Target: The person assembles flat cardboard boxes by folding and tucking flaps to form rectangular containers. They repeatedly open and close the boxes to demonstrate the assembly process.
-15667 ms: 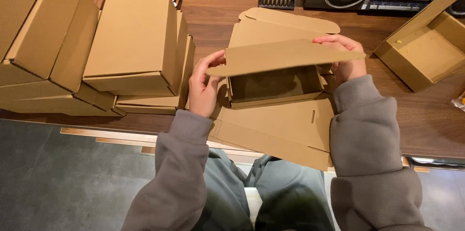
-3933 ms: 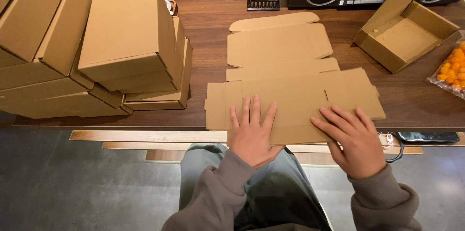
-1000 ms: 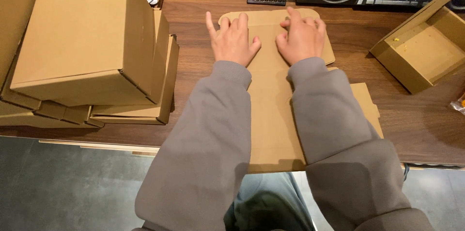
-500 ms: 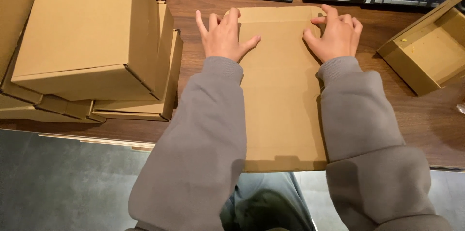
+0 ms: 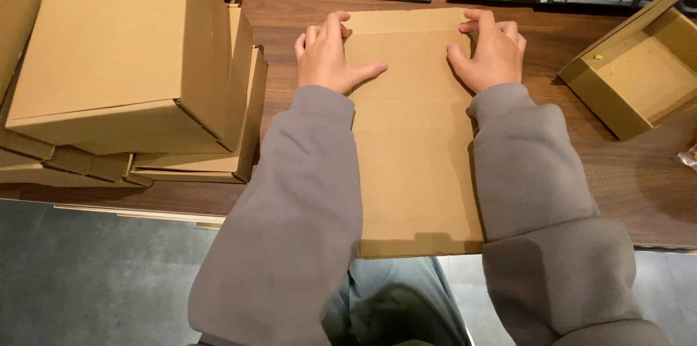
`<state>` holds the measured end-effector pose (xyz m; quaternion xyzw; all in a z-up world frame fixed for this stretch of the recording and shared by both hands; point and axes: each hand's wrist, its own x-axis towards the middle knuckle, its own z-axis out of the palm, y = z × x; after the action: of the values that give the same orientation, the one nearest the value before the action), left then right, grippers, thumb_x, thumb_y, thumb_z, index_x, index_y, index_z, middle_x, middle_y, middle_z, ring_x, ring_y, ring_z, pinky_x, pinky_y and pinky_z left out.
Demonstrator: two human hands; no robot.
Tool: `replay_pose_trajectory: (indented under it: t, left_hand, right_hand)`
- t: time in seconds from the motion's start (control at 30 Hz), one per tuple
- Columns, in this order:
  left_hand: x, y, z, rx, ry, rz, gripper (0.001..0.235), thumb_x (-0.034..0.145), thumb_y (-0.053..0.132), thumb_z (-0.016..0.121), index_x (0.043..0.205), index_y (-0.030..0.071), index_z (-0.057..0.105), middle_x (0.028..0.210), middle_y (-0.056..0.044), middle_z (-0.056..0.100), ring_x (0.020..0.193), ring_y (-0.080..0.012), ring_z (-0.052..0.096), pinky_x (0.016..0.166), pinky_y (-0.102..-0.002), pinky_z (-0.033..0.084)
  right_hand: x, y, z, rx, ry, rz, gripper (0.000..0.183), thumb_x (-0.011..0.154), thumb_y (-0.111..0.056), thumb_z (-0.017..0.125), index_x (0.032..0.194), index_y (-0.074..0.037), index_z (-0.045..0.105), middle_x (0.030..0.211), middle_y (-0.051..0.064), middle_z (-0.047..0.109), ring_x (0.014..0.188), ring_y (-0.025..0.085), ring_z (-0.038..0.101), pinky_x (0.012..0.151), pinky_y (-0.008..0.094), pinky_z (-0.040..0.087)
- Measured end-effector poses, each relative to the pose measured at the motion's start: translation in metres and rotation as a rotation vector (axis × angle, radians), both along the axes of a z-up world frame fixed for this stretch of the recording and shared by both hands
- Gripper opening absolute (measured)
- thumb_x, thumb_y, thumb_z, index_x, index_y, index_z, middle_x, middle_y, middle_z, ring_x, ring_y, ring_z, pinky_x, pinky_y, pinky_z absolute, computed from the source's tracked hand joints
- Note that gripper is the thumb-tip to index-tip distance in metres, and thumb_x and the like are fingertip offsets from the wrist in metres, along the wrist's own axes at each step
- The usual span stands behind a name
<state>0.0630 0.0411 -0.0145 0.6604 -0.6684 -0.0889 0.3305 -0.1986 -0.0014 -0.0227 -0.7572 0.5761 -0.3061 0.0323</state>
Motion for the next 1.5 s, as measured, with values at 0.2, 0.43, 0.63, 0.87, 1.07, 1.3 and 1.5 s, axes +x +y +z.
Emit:
replay_pose_trajectory:
  t: [0.2,0.43,0.63,0.87,1.07,1.3,1.5]
  left_hand:
    - [0.005,-0.004,-0.006,-0.023,-0.02,-0.085,0.099,0.062,0.057,0.09,0.135,0.017,0.037,0.111,0.002,0.056,0.109,-0.0217,0.049,0.109,-0.05,0.019]
    - [0.001,0.002,0.004,0.044,-0.002,-0.103,0.092,0.064,0.053,0.088,0.135,0.021,0.038,0.109,0.004,0.067,0.121,-0.0204,0.047,0.112,-0.059,0.004]
    - [-0.003,0.019,0.023,0.2,-0.093,-0.135,0.101,0.059,0.074,0.066,0.138,0.017,0.039,0.133,0.003,0.058,0.131,-0.0201,0.04,0.11,-0.065,-0.007]
    - [-0.011,0.034,0.031,0.415,-0.338,-0.197,0.125,0.055,0.089,0.053,0.151,0.015,0.02,0.162,-0.002,0.012,0.148,-0.0223,0.002,0.111,-0.065,-0.01]
    - [-0.007,0.031,0.033,0.472,-0.296,-0.218,0.125,0.055,0.085,0.056,0.153,0.018,0.018,0.163,-0.001,0.006,0.149,-0.0216,-0.003,0.112,-0.063,-0.012]
    - [0.0,0.026,0.034,0.527,-0.171,-0.247,0.116,0.06,0.068,0.071,0.153,0.024,0.016,0.163,0.001,0.007,0.149,-0.0181,-0.005,0.11,-0.058,-0.018]
    - [0.011,0.025,0.023,0.489,-0.012,-0.273,0.113,0.064,0.051,0.082,0.152,0.024,0.017,0.163,-0.001,0.012,0.149,-0.0161,-0.004,0.112,-0.05,-0.019]
  right_hand:
    - [0.0,0.0,0.001,0.014,0.03,0.049,0.043,0.088,-0.028,0.058,0.128,-0.012,0.052,0.109,-0.003,0.064,0.106,0.029,0.046,0.095,0.049,0.029]
    - [-0.005,-0.007,-0.011,-0.071,0.127,0.136,0.024,0.094,-0.022,0.054,0.112,-0.017,0.069,0.113,0.001,0.066,0.102,0.031,0.049,0.093,0.048,0.032]
    - [0.001,-0.005,-0.01,-0.021,0.308,0.105,0.037,0.099,-0.035,0.045,0.122,-0.017,0.067,0.123,0.008,0.064,0.112,0.036,0.051,0.099,0.056,0.028]
    - [0.034,0.043,0.021,0.423,0.306,0.217,0.085,0.082,-0.069,0.044,0.148,-0.017,0.033,0.155,0.015,0.025,0.144,0.031,0.016,0.114,0.055,0.003]
    - [0.042,0.047,0.03,0.532,0.272,0.196,0.108,0.066,-0.079,0.051,0.151,-0.018,0.026,0.158,0.015,0.017,0.147,0.029,0.008,0.114,0.056,-0.005]
    - [0.025,0.035,0.024,0.562,0.156,0.233,0.107,0.064,-0.065,0.066,0.151,-0.014,0.028,0.158,0.015,0.017,0.147,0.03,0.009,0.116,0.051,-0.004]
    - [-0.011,0.024,0.02,0.533,0.158,0.162,0.112,0.057,-0.063,0.072,0.149,-0.013,0.031,0.156,0.023,0.016,0.146,0.035,0.008,0.112,0.059,-0.001]
